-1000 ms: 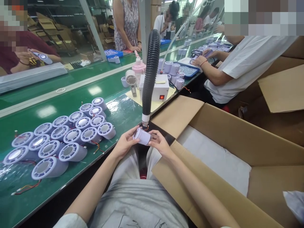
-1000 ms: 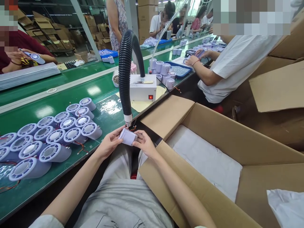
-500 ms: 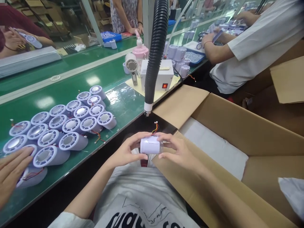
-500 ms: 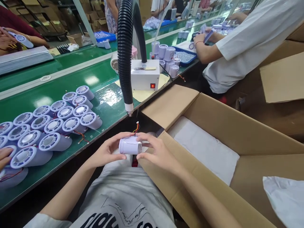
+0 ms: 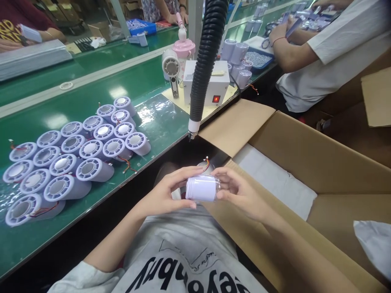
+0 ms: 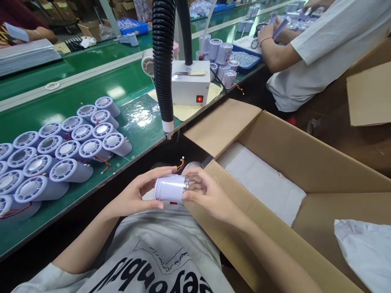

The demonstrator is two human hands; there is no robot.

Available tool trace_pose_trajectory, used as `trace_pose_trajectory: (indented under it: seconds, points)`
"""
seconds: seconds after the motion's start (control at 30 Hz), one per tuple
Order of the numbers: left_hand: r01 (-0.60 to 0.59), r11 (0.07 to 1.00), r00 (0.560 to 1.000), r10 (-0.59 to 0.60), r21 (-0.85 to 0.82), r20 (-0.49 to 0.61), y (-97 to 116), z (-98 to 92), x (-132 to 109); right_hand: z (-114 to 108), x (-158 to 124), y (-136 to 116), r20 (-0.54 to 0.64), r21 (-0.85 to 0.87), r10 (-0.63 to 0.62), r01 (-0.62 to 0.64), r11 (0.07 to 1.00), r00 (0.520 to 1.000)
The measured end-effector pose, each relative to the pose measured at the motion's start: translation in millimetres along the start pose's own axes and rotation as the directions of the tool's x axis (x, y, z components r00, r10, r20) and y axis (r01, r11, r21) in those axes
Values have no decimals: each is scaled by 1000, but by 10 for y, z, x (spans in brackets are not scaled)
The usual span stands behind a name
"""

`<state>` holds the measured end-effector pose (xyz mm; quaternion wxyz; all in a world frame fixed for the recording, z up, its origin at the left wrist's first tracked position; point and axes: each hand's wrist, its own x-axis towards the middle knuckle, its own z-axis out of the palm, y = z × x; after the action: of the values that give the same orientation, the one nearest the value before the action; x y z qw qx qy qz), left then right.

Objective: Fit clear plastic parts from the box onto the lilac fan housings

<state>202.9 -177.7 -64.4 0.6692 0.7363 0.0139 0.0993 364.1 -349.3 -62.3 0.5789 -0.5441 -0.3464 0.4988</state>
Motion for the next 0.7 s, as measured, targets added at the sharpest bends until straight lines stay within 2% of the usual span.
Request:
trace_pose_trajectory:
  seconds: [0.23, 0.33, 0.7]
  points:
    - [-52, 996, 999, 53, 73, -5, 8, 4, -18, 33, 17, 7, 10, 79, 84, -84, 993, 996]
    - [-57, 992, 998, 59, 108, -12, 1, 8, -20, 45, 10, 23, 9, 96, 159, -159, 983, 987]
    - [-61, 998, 998, 61, -2, 8, -59, 33, -45, 129, 51, 48, 75, 255, 366, -373, 892, 928]
